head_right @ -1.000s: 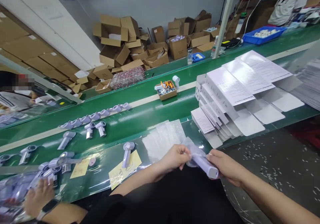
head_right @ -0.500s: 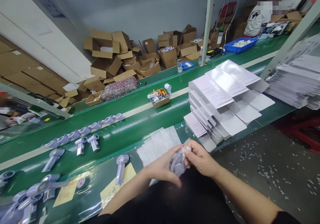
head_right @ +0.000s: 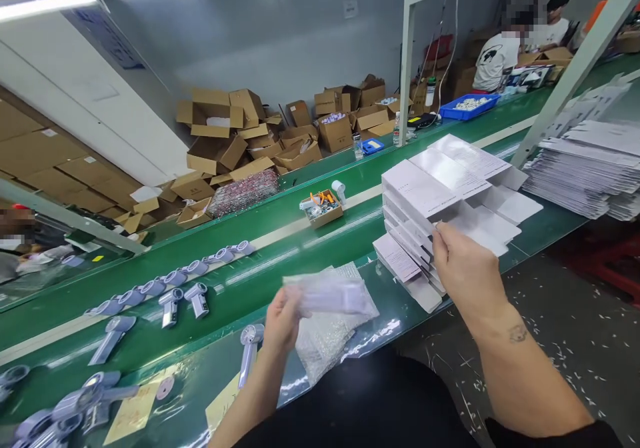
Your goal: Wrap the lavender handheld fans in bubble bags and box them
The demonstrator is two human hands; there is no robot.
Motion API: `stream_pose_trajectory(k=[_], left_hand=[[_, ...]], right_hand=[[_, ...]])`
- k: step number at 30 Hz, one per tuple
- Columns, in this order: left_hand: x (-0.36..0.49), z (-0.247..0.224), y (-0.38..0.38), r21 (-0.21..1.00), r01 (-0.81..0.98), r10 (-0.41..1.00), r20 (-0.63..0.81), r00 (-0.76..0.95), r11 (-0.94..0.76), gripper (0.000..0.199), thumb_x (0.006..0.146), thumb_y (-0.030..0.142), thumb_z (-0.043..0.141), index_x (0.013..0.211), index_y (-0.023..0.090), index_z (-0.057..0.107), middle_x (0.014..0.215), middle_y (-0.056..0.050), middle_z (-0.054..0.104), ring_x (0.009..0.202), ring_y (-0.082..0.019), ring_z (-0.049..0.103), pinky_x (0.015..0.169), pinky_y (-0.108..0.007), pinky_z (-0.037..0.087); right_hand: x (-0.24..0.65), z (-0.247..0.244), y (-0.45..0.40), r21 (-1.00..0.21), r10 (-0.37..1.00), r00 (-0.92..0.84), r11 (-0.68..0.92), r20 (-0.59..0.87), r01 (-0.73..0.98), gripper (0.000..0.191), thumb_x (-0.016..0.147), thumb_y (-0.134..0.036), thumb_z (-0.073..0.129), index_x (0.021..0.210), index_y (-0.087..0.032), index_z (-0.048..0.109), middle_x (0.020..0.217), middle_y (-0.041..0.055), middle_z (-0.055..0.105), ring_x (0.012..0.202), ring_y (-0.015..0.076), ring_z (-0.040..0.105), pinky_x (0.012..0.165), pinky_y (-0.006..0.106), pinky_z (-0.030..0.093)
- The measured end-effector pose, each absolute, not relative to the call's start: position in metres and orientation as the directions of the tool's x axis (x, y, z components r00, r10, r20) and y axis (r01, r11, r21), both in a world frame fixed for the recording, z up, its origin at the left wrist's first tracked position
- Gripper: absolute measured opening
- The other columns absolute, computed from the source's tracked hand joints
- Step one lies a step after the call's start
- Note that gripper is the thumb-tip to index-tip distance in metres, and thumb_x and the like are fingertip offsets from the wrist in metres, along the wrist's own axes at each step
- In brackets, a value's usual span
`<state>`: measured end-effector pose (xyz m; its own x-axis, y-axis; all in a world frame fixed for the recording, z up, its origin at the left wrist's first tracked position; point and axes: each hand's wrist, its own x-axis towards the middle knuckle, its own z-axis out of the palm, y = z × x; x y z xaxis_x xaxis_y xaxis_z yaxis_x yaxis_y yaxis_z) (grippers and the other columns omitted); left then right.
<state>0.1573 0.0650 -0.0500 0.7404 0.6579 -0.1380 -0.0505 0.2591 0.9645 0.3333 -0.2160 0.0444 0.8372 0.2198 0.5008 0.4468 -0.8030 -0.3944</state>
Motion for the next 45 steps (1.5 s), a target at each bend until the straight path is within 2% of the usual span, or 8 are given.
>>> stream_pose_trajectory(k=[8, 15, 19, 24, 28, 34, 39, 45], left_hand=[[0.143, -0.041, 0.143, 0.661, -0.326, 0.712, -0.474, 0.518, 0.676, 0.005, 0.082, 0.013, 0.059, 0.087, 0.013, 0.059, 0.077, -0.001, 0.065, 0.056, -0.006, 0.061, 0.041, -0.008, 0.047], [0.191, -0.059, 0.115, 0.794, -0.126, 0.624, -0.357, 0.695, 0.594, 0.025, 0.068, 0.02, 0.073, 0.087, 0.012, 0.059, 0.079, -0.002, 0.063, 0.061, -0.01, 0.061, 0.046, -0.015, 0.05], [0.206, -0.058, 0.104, 0.996, 0.088, 0.729, -0.054, 0.682, -0.008, 0.025, 0.072, 0.029, 0.068, 0.089, 0.014, 0.057, 0.075, -0.001, 0.059, 0.063, -0.013, 0.059, 0.054, -0.024, 0.052], [0.223, -0.049, 0.074, 0.412, 0.13, 0.238, 0.222, 0.946, -0.902, 0.018, 0.081, 0.021, 0.055, 0.098, 0.018, 0.054, 0.099, -0.01, 0.057, 0.085, -0.02, 0.059, 0.073, -0.032, 0.05], [0.246, -0.05, 0.048, 0.116, 0.085, 0.079, -0.055, 0.995, -0.99, 0.016, 0.085, 0.018, 0.048, 0.1, 0.016, 0.052, 0.093, -0.011, 0.057, 0.084, -0.023, 0.059, 0.07, -0.034, 0.049], [0.23, -0.084, 0.044, 0.054, -0.029, -0.025, 0.068, 0.997, -0.998, 0.043, 0.085, 0.023, 0.049, 0.126, 0.013, 0.04, 0.117, -0.016, 0.054, 0.123, -0.034, 0.035, 0.096, -0.056, 0.032], [0.215, -0.086, 0.048, 0.13, 0.047, 0.043, -0.029, 0.999, -0.99, 0.048, 0.083, 0.027, 0.052, 0.13, 0.019, 0.041, 0.121, -0.013, 0.055, 0.133, -0.036, 0.02, 0.099, -0.07, 0.008], [0.129, -0.089, 0.111, 0.614, 0.308, 0.452, 0.091, 0.887, -0.727, 0.049, 0.084, 0.018, 0.047, 0.131, 0.027, 0.041, 0.124, -0.007, 0.055, 0.123, -0.022, 0.042, 0.105, -0.047, 0.027]], right_hand=[[0.3, 0.03, -0.154, 0.123, 0.683, 0.704, -0.729, 0.197, 0.673, 0.035, 0.077, -0.004, 0.037, 0.099, -0.022, 0.058, 0.07, 0.0075, 0.054, 0.048, 0.0136, 0.047, 0.044, 0.026, 0.023], [0.321, -0.082, -0.107, -0.144, 0.853, 0.522, -0.515, 0.017, 0.845, 0.04, 0.079, -0.004, 0.04, 0.11, -0.024, 0.056, 0.1, 0.011, 0.05, 0.074, 0.0187, 0.059, 0.06, 0.029, 0.045], [0.326, -0.129, -0.105, -0.501, 0.845, 0.521, -0.402, 0.119, 0.767, 0.032, 0.078, -0.029, 0.059, 0.109, -0.024, 0.054, 0.117, 0.0098, 0.038, 0.102, 0.0245, 0.054, 0.088, 0.041, 0.046], [0.316, -0.158, -0.084, -0.727, 0.801, 0.561, -0.256, 0.21, 0.637, 0.037, 0.075, -0.034, 0.062, 0.108, -0.02, 0.052, 0.126, 0.0137, 0.032, 0.119, 0.0292, 0.044, 0.1, 0.047, 0.037], [0.308, -0.159, -0.076, -0.822, 0.776, 0.601, -0.209, 0.19, 0.53, 0.035, 0.075, -0.027, 0.057, 0.109, -0.021, 0.051, 0.119, 0.0122, 0.041, 0.12, 0.0288, 0.042, 0.1, 0.049, 0.036], [0.311, -0.158, -0.081, -0.956, 0.741, 0.656, -0.07, 0.142, 0.286, 0.04, 0.068, -0.029, 0.064, 0.106, -0.022, 0.05, 0.124, 0.011, 0.041, 0.12, 0.0266, 0.041, 0.093, 0.043, 0.044], [0.321, -0.148, -0.072, -0.881, 0.821, 0.551, -0.141, 0.15, 0.451, 0.03, 0.069, -0.023, 0.06, 0.095, -0.022, 0.047, 0.128, 0.014, 0.038, 0.126, 0.0289, 0.034, 0.094, 0.047, 0.042], [0.376, -0.094, -0.034, -0.843, 0.888, 0.43, -0.1, 0.164, 0.528, 0.032, 0.071, -0.025, 0.06, 0.099, -0.022, 0.045, 0.129, 0.0121, 0.038, 0.114, 0.026, 0.045, 0.08, 0.036, 0.049]])
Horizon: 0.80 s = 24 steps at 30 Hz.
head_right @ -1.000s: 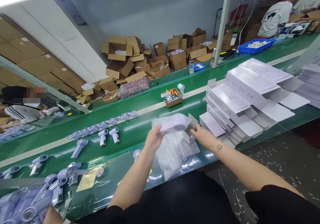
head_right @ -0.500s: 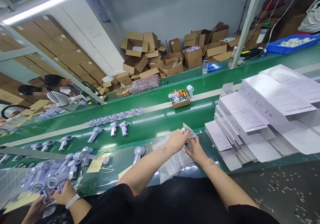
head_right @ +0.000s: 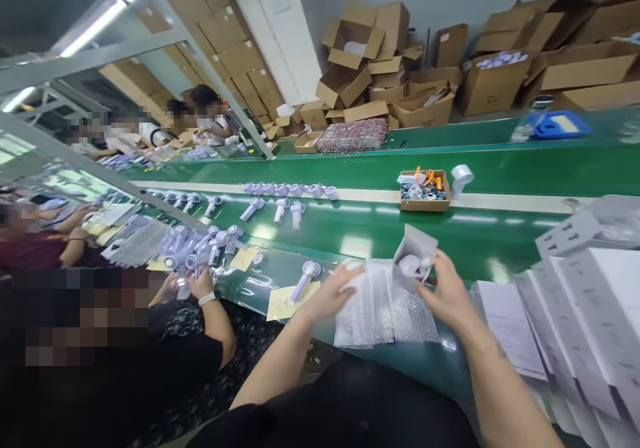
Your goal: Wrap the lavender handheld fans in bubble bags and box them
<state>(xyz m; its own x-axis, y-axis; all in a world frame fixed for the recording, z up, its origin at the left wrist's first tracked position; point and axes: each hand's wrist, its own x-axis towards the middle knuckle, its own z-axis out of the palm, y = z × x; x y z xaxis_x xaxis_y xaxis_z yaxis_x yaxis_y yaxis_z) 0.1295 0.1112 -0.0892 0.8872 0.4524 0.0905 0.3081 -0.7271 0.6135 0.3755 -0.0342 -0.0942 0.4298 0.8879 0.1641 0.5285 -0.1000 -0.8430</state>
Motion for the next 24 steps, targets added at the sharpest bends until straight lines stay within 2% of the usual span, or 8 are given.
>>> stream_pose_trajectory(k=[3, 6, 9, 13, 17, 20, 22, 24], left_hand=[[0.066, -0.128, 0.154, 0.617, 0.759, 0.936, -0.101, 0.337, -0.207, 0.041, 0.078, 0.018, 0.054, 0.118, 0.012, 0.051, 0.121, -0.017, 0.054, 0.118, -0.027, 0.046, 0.101, -0.043, 0.031], [0.021, -0.167, 0.173, 0.491, 0.85, 0.967, -0.24, -0.079, 0.192, 0.058, 0.067, 0.027, 0.068, 0.118, 0.007, 0.048, 0.124, -0.025, 0.047, 0.122, -0.037, 0.039, 0.098, -0.048, 0.029], [0.002, -0.189, 0.17, 0.429, 0.839, 0.923, -0.332, -0.197, 0.333, 0.054, 0.058, 0.025, 0.074, 0.106, 0.009, 0.054, 0.121, -0.025, 0.048, 0.118, -0.043, 0.038, 0.093, -0.05, 0.031], [-0.006, -0.194, 0.163, 0.512, 0.804, 0.927, -0.354, -0.125, 0.304, 0.024, 0.068, 0.03, 0.065, 0.083, 0.013, 0.056, 0.101, -0.017, 0.058, 0.108, -0.035, 0.048, 0.086, -0.039, 0.036], [0.009, -0.184, 0.155, 0.628, 0.711, 0.905, -0.424, -0.028, 0.316, 0.038, 0.081, 0.052, 0.043, 0.079, 0.015, 0.054, 0.076, -0.008, 0.059, 0.073, -0.02, 0.058, 0.062, -0.027, 0.041], [0.048, -0.174, 0.122, 0.794, 0.444, 0.832, -0.529, 0.165, 0.416, 0.049, 0.079, 0.062, 0.04, 0.082, 0.015, 0.053, 0.066, -0.002, 0.056, 0.053, -0.011, 0.051, 0.049, -0.022, 0.034], [0.08, -0.169, 0.087, 0.813, 0.213, 0.721, -0.58, 0.378, 0.542, 0.053, 0.069, 0.065, 0.054, 0.082, 0.014, 0.053, 0.062, 0.0, 0.054, 0.047, -0.008, 0.046, 0.044, -0.02, 0.03], [0.111, -0.168, 0.052, 0.787, 0.222, 0.558, -0.577, 0.596, 0.576, 0.056, 0.066, 0.066, 0.058, 0.083, 0.013, 0.054, 0.062, 0.0, 0.055, 0.046, -0.008, 0.048, 0.043, -0.019, 0.029]], right_hand=[[0.416, -0.086, 0.008, -0.828, 0.865, 0.476, -0.144, 0.161, 0.541, 0.04, 0.068, -0.026, 0.062, 0.103, -0.021, 0.044, 0.122, 0.0123, 0.046, 0.103, 0.0245, 0.051, 0.076, 0.033, 0.046], [0.447, -0.099, 0.053, -0.784, 0.819, 0.57, -0.309, 0.069, 0.539, 0.045, 0.065, -0.023, 0.064, 0.104, -0.02, 0.042, 0.103, 0.0104, 0.056, 0.086, 0.0213, 0.055, 0.071, 0.032, 0.043], [0.467, -0.119, 0.085, -0.726, 0.78, 0.626, -0.433, -0.006, 0.533, 0.047, 0.059, -0.016, 0.065, 0.101, -0.019, 0.044, 0.093, 0.0096, 0.058, 0.078, 0.02, 0.054, 0.068, 0.031, 0.04], [0.471, -0.132, 0.091, -0.691, 0.79, 0.613, -0.451, -0.015, 0.564, 0.035, 0.059, -0.006, 0.055, 0.091, -0.017, 0.048, 0.106, 0.0143, 0.055, 0.094, 0.0225, 0.053, 0.078, 0.033, 0.039], [0.419, -0.131, 0.056, -0.748, 0.599, 0.789, -0.459, 0.138, 0.48, 0.035, 0.064, -0.009, 0.053, 0.097, -0.017, 0.049, 0.127, 0.0162, 0.044, 0.121, 0.0268, 0.038, 0.096, 0.041, 0.032], [0.339, -0.135, 0.022, -0.942, 0.615, 0.753, -0.336, -0.234, -0.017, 0.026, 0.068, -0.026, 0.062, 0.091, -0.02, 0.051, 0.099, 0.0093, 0.061, 0.097, 0.0241, 0.057, 0.084, 0.042, 0.045], [0.29, -0.142, 0.003, -0.843, 0.712, 0.486, -0.293, -0.508, -0.452, 0.028, 0.069, -0.035, 0.065, 0.09, -0.02, 0.053, 0.093, 0.0081, 0.063, 0.088, 0.022, 0.061, 0.078, 0.04, 0.049], [0.262, -0.148, -0.015, -0.693, 0.728, 0.369, -0.2, -0.579, -0.692, 0.031, 0.07, -0.038, 0.066, 0.092, -0.02, 0.055, 0.089, 0.0067, 0.065, 0.081, 0.0198, 0.063, 0.073, 0.036, 0.051]])
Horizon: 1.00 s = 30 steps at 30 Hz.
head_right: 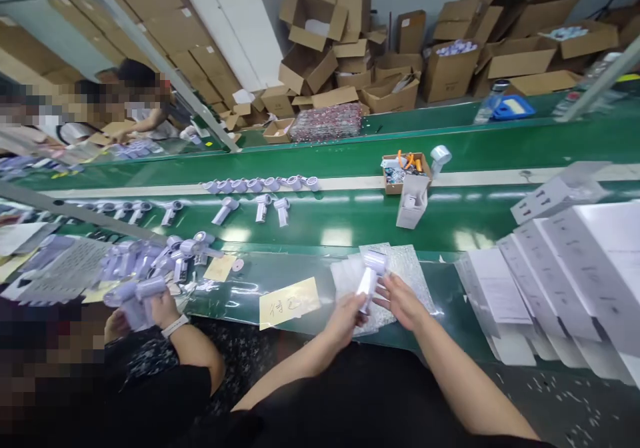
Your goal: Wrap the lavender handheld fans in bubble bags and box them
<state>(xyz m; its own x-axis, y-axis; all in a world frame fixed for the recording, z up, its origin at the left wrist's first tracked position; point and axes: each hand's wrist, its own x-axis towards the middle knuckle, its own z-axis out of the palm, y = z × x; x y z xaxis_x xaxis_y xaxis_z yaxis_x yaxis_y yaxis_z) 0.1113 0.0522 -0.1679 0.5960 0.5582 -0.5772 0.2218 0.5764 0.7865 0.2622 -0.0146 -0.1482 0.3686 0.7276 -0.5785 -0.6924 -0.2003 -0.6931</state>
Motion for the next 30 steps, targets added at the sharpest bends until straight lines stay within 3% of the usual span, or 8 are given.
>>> stream_pose_trajectory(k=[3, 6, 8, 10, 14, 19, 24, 30], left_hand=[[0.15, -0.177, 0.016, 0.821, 0.373, 0.271, -0.513, 0.815, 0.433, 0.064, 0.078, 0.07, 0.035, 0.086, 0.011, 0.057, 0.072, -0.007, 0.06, 0.055, -0.013, 0.056, 0.047, -0.023, 0.037], [0.182, -0.195, 0.004, 0.849, 0.508, 0.305, -0.451, 0.839, -0.143, 0.057, 0.09, 0.054, 0.022, 0.096, 0.011, 0.058, 0.091, -0.012, 0.061, 0.077, -0.019, 0.06, 0.062, -0.029, 0.045], [0.199, -0.207, 0.003, 0.639, 0.444, 0.277, -0.349, 0.895, -0.628, 0.037, 0.089, 0.041, 0.039, 0.102, 0.012, 0.057, 0.104, -0.014, 0.058, 0.094, -0.023, 0.055, 0.074, -0.033, 0.046], [0.212, -0.218, 0.004, 0.434, 0.297, 0.151, -0.338, 0.929, -0.851, 0.025, 0.084, 0.027, 0.051, 0.103, 0.012, 0.057, 0.107, -0.015, 0.056, 0.102, -0.026, 0.051, 0.078, -0.035, 0.045], [0.223, -0.233, 0.01, 0.382, 0.207, 0.048, -0.386, 0.921, -0.901, 0.019, 0.083, 0.009, 0.044, 0.095, 0.009, 0.059, 0.098, -0.015, 0.057, 0.098, -0.024, 0.052, 0.083, -0.036, 0.043], [0.227, -0.236, 0.024, 0.368, 0.184, 0.024, -0.4, 0.916, -0.911, 0.028, 0.081, 0.022, 0.056, 0.104, 0.008, 0.055, 0.109, -0.017, 0.052, 0.105, -0.028, 0.048, 0.088, -0.039, 0.041], [0.239, -0.231, 0.036, 0.462, 0.219, 0.011, -0.412, 0.911, -0.859, 0.017, 0.077, 0.01, 0.053, 0.091, 0.013, 0.061, 0.096, -0.011, 0.06, 0.094, -0.022, 0.054, 0.087, -0.035, 0.041], [0.244, -0.208, 0.028, 0.655, 0.352, 0.185, -0.313, 0.932, -0.669, 0.025, 0.088, 0.021, 0.041, 0.1, 0.016, 0.063, 0.096, -0.005, 0.065, 0.088, -0.015, 0.057, 0.08, -0.027, 0.044]], right_hand=[[0.265, -0.149, -0.048, -0.644, 0.6, 0.504, -0.024, -0.621, -0.765, 0.029, 0.07, -0.037, 0.068, 0.09, -0.018, 0.057, 0.075, 0.0027, 0.066, 0.067, 0.0158, 0.063, 0.064, 0.029, 0.053], [0.29, -0.139, -0.095, -0.714, 0.491, 0.631, 0.025, -0.601, -0.7, 0.03, 0.07, -0.034, 0.07, 0.094, -0.021, 0.057, 0.07, -0.0012, 0.065, 0.06, 0.0135, 0.062, 0.058, 0.025, 0.053], [0.299, -0.129, -0.127, -0.72, 0.465, 0.641, 0.013, -0.61, -0.694, 0.035, 0.068, -0.032, 0.072, 0.099, -0.024, 0.056, 0.073, -0.0018, 0.066, 0.062, 0.014, 0.063, 0.059, 0.025, 0.054], [0.299, -0.121, -0.154, -0.681, 0.458, 0.603, -0.006, -0.653, -0.732, 0.038, 0.067, -0.029, 0.074, 0.1, -0.024, 0.056, 0.076, -0.0007, 0.067, 0.067, 0.015, 0.064, 0.062, 0.026, 0.055], [0.288, -0.123, -0.182, -0.547, 0.507, 0.443, -0.069, -0.739, -0.834, 0.035, 0.069, -0.027, 0.073, 0.099, -0.022, 0.055, 0.079, 0.0011, 0.066, 0.072, 0.0165, 0.065, 0.066, 0.028, 0.055], [0.29, -0.144, -0.179, -0.502, 0.553, 0.357, -0.133, -0.753, -0.854, 0.031, 0.071, -0.028, 0.072, 0.094, -0.021, 0.053, 0.075, 0.0007, 0.065, 0.071, 0.0162, 0.066, 0.064, 0.027, 0.054], [0.303, -0.151, -0.174, -0.479, 0.546, 0.331, -0.151, -0.77, -0.865, 0.029, 0.07, -0.028, 0.072, 0.089, -0.021, 0.052, 0.072, 0.0005, 0.065, 0.067, 0.0153, 0.065, 0.061, 0.026, 0.054], [0.309, -0.149, -0.161, -0.494, 0.681, 0.246, -0.195, -0.69, -0.847, 0.05, 0.068, -0.026, 0.072, 0.111, -0.026, 0.048, 0.079, -0.0006, 0.065, 0.07, 0.0178, 0.067, 0.057, 0.028, 0.054]])
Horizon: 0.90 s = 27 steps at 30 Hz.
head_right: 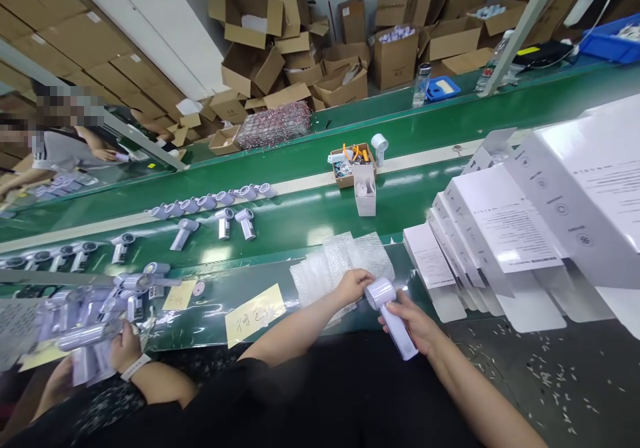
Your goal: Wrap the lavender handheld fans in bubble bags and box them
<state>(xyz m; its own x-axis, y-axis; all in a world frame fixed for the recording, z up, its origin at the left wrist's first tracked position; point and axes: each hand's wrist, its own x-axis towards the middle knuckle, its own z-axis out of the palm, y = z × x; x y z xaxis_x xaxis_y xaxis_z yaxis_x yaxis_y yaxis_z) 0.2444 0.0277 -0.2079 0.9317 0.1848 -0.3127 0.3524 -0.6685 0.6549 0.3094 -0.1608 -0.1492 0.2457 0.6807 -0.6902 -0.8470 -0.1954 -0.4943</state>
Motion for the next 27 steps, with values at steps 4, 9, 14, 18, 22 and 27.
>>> stream_pose_trajectory(k=[4, 9, 14, 18, 22, 27], left_hand=[[0.236, -0.186, 0.026, 0.894, 0.435, 0.378, -0.366, 0.85, -0.111, 0.021, 0.082, 0.025, 0.048, 0.087, 0.011, 0.063, 0.072, -0.002, 0.062, 0.061, -0.011, 0.053, 0.059, -0.022, 0.042], [0.228, -0.153, 0.028, 0.951, 0.25, 0.443, -0.147, 0.884, -0.184, 0.013, 0.079, 0.024, 0.054, 0.077, 0.014, 0.062, 0.071, -0.001, 0.058, 0.07, -0.013, 0.052, 0.068, -0.025, 0.042], [0.216, -0.132, 0.029, 0.682, -0.074, 0.134, 0.247, 0.96, -0.727, 0.021, 0.084, 0.016, 0.041, 0.085, 0.016, 0.062, 0.074, -0.006, 0.054, 0.078, -0.018, 0.05, 0.077, -0.031, 0.042], [0.196, -0.133, 0.026, 0.473, -0.096, 0.071, 0.323, 0.944, -0.876, 0.025, 0.085, 0.014, 0.036, 0.09, 0.014, 0.061, 0.074, -0.008, 0.052, 0.077, -0.019, 0.049, 0.071, -0.031, 0.043], [0.191, -0.133, 0.018, 0.395, -0.199, -0.062, 0.334, 0.941, -0.897, 0.026, 0.084, 0.014, 0.035, 0.091, 0.014, 0.06, 0.074, -0.009, 0.052, 0.074, -0.02, 0.05, 0.069, -0.034, 0.044], [0.196, -0.13, 0.016, 0.32, -0.265, -0.15, 0.341, 0.928, -0.91, 0.025, 0.085, 0.014, 0.034, 0.094, 0.013, 0.058, 0.076, -0.009, 0.053, 0.075, -0.021, 0.05, 0.067, -0.034, 0.045]], right_hand=[[0.317, -0.142, -0.146, -0.557, 0.721, 0.267, -0.195, -0.64, -0.807, 0.049, 0.069, -0.028, 0.071, 0.112, -0.023, 0.048, 0.077, 0.0015, 0.065, 0.064, 0.0179, 0.066, 0.052, 0.027, 0.052], [0.315, -0.137, -0.143, -0.612, 0.677, 0.306, -0.271, -0.67, -0.743, 0.038, 0.07, -0.032, 0.07, 0.099, -0.019, 0.048, 0.069, 0.0023, 0.064, 0.06, 0.019, 0.065, 0.049, 0.029, 0.052], [0.301, -0.13, -0.141, -0.671, 0.679, 0.404, -0.178, -0.613, -0.72, 0.037, 0.068, -0.033, 0.071, 0.093, -0.021, 0.047, 0.074, 0.0001, 0.064, 0.06, 0.0192, 0.066, 0.048, 0.03, 0.052], [0.291, -0.121, -0.138, -0.682, 0.651, 0.506, -0.024, -0.565, -0.731, 0.051, 0.066, -0.029, 0.073, 0.108, -0.026, 0.044, 0.085, -0.0012, 0.064, 0.061, 0.0184, 0.066, 0.052, 0.032, 0.054], [0.279, -0.116, -0.137, -0.669, 0.647, 0.517, 0.015, -0.561, -0.743, 0.051, 0.067, -0.026, 0.071, 0.11, -0.027, 0.044, 0.077, -0.0031, 0.063, 0.059, 0.0176, 0.064, 0.05, 0.03, 0.052], [0.27, -0.12, -0.138, -0.575, 0.528, 0.524, 0.081, -0.668, -0.814, 0.023, 0.076, -0.028, 0.062, 0.086, -0.022, 0.043, 0.067, 0.0008, 0.064, 0.059, 0.0169, 0.065, 0.053, 0.027, 0.052]])
